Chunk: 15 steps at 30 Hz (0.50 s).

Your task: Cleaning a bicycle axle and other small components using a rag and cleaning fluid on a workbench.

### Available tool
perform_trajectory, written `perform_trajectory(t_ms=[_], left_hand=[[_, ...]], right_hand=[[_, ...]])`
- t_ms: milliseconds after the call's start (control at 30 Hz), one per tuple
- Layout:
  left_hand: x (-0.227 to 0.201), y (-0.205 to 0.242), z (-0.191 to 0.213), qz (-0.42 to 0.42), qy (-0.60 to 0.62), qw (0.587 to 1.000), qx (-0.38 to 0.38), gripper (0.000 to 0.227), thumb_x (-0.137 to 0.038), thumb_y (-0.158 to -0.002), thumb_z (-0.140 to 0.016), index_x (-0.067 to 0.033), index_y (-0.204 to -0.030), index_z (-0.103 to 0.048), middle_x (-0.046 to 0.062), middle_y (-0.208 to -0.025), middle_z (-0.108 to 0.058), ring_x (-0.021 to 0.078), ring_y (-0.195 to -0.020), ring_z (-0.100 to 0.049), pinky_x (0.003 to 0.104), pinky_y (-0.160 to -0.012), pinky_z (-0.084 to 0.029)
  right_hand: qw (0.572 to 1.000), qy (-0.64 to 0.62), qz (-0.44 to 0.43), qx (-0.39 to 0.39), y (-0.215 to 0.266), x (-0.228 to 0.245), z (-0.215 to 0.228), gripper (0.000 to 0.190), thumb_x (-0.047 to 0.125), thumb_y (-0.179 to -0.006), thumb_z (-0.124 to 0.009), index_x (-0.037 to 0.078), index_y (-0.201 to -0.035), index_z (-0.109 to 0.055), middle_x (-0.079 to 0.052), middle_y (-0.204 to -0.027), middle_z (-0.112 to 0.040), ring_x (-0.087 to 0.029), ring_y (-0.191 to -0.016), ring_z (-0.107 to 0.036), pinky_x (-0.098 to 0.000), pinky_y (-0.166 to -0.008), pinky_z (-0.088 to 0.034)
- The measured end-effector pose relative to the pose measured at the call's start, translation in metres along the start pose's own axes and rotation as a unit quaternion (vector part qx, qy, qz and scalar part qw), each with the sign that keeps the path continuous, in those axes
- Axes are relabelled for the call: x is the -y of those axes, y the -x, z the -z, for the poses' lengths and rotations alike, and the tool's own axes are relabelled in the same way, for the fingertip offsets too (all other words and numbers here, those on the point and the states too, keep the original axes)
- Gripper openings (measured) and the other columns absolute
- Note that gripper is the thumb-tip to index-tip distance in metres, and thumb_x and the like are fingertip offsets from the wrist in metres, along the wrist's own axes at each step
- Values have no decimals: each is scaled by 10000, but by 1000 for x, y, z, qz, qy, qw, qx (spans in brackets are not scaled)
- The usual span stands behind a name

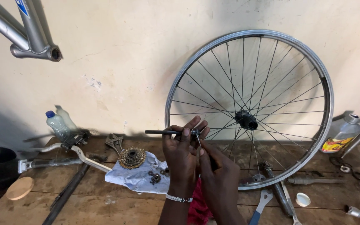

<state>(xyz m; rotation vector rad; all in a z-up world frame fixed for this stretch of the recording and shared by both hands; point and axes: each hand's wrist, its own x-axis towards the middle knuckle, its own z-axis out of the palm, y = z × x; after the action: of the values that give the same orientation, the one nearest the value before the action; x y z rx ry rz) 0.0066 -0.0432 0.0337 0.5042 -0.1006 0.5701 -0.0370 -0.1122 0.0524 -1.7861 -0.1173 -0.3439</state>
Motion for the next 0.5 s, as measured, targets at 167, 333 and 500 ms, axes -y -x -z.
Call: perform_trajectory(t_ms=[167, 333, 500], left_hand=[[3, -1, -1, -20, -40, 998, -34, 116, 16, -874, -505, -31, -902, -403, 345, -971, -644, 440, -871, -665, 502, -778, -589], [14, -7, 10, -23, -40, 998, -44, 147, 49, -864, -499, -45, -894, -390, 355, -947, -644, 431, -807, -672, 481, -733, -595], [13, -8, 8, -11, -49, 994, -101, 112, 70, -869, -471, -9, -892, -395, 366, -943, -641, 439, -821, -666, 503, -740, -594]], right_hand=[[1000, 12, -11, 11, -5, -3, -2, 282, 197, -815, -552, 112, -1000, -746, -29, -852, -774, -94, -722, -690, -253, -595, -520], [1000, 16, -17, 0, -11, -8, -8, 287, 176, -793, -538, 102, -970, -752, -30, -863, -768, -112, -781, -690, -263, -681, -517], [999, 4, -48, 15, -12, -5, -10, 294, 127, -786, -527, 100, -960, -763, -21, -872, -778, -98, -767, -686, -248, -679, -519]])
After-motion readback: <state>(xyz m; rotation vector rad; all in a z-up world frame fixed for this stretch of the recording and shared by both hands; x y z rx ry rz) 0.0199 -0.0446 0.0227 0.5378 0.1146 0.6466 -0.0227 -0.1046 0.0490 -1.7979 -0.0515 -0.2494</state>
